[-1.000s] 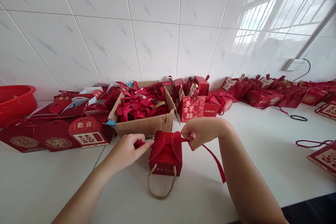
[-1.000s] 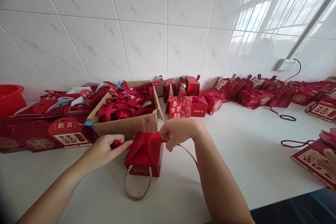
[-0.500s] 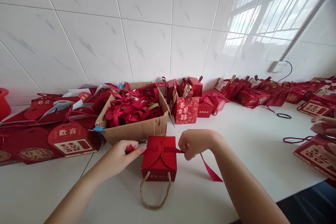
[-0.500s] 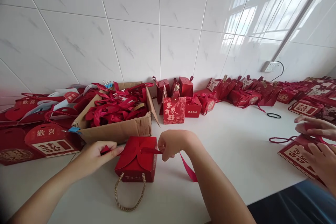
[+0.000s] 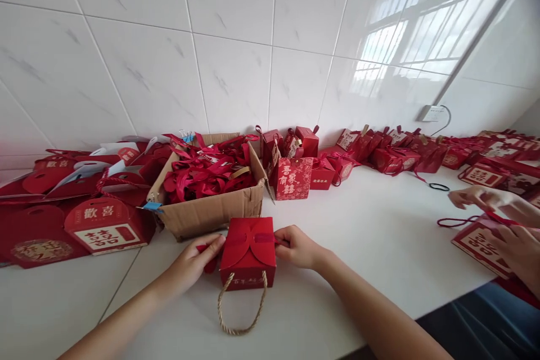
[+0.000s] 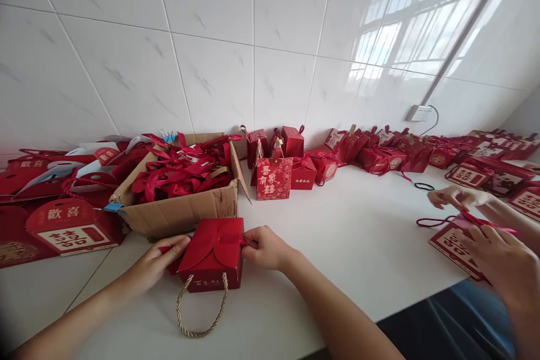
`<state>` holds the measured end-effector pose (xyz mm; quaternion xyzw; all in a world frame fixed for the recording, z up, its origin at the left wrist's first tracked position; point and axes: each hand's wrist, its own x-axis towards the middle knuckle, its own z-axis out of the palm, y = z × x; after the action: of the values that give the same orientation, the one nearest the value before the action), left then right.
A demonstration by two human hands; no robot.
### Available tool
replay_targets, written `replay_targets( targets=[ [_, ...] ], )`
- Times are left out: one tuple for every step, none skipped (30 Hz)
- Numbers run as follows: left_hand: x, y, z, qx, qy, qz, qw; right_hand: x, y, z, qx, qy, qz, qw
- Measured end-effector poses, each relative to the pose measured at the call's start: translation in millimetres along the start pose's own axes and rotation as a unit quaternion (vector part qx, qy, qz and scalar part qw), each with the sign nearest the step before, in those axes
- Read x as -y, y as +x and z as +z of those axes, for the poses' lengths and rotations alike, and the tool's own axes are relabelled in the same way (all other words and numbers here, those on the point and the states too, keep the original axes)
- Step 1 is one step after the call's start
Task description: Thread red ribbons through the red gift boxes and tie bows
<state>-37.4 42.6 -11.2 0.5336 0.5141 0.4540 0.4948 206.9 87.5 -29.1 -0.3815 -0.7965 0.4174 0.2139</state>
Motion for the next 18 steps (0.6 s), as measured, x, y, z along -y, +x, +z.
replay_targets(
  targets=[
    [2,0,-0.2,0.001,0.011,-0.002,1.000,-1,0,1,-0.019,-0.005,-0.005,1.000],
    [4,1,-0.7,0.006,0.022,-0.010,1.000,-3,1,1,-0.038,-0.011,-0.009,0.999],
    [7,3,-1.5,0.003,0.027,-0.015,1.000,-3,1,1,-0.057,-0.018,-0.012,0.998],
    [10,4,-2.3,-0.009,0.023,-0.014,1.000,-4,0,1,-0.074,-0.025,-0.015,0.997],
    [14,6,-3.0,-0.022,0.017,-0.014,1.000,-4,0,1,-0.088,-0.030,-0.019,0.995],
    [17,7,-3.7,-0.033,0.013,-0.014,0.999,-4,0,1,-0.099,-0.035,-0.022,0.994],
    [20,8,-4.3,-0.040,0.010,-0.013,0.999,-4,0,2,-0.108,-0.039,-0.026,0.993],
    [23,9,-4.9,-0.036,0.008,-0.013,0.999,-4,1,2,-0.115,-0.043,-0.030,0.992],
    [25,9,-5.4,-0.023,0.008,-0.013,1.000,-5,1,3,-0.121,-0.045,-0.033,0.991],
    [27,9,-5.9,-0.004,0.010,-0.015,1.000,-5,2,4,-0.127,-0.047,-0.036,0.990],
    [28,9,-6.5,0.014,0.013,-0.016,1.000,-6,3,5,-0.132,-0.048,-0.039,0.989],
    [29,9,-7.2,0.031,0.019,-0.017,0.999,-7,4,6,-0.136,-0.049,-0.042,0.989],
    [30,9,-8.0,0.042,0.028,-0.016,0.999,-9,5,6,-0.139,-0.049,-0.045,0.988],
    [31,9,-8.8,0.042,0.038,-0.012,0.998,-10,6,7,-0.142,-0.048,-0.048,0.988],
    [32,9,-9.5,0.037,0.047,-0.005,0.998,-11,6,8,-0.144,-0.047,-0.052,0.987],
    [33,9,-10.2,0.031,0.054,0.002,0.998,-12,6,8,-0.145,-0.046,-0.056,0.987],
    [33,9,-10.7,0.025,0.059,0.008,0.998,-13,6,8,-0.148,-0.046,-0.060,0.986],
    [34,9,-11.1,0.021,0.063,0.011,0.998,-13,6,9,-0.151,-0.046,-0.063,0.985]
  ],
)
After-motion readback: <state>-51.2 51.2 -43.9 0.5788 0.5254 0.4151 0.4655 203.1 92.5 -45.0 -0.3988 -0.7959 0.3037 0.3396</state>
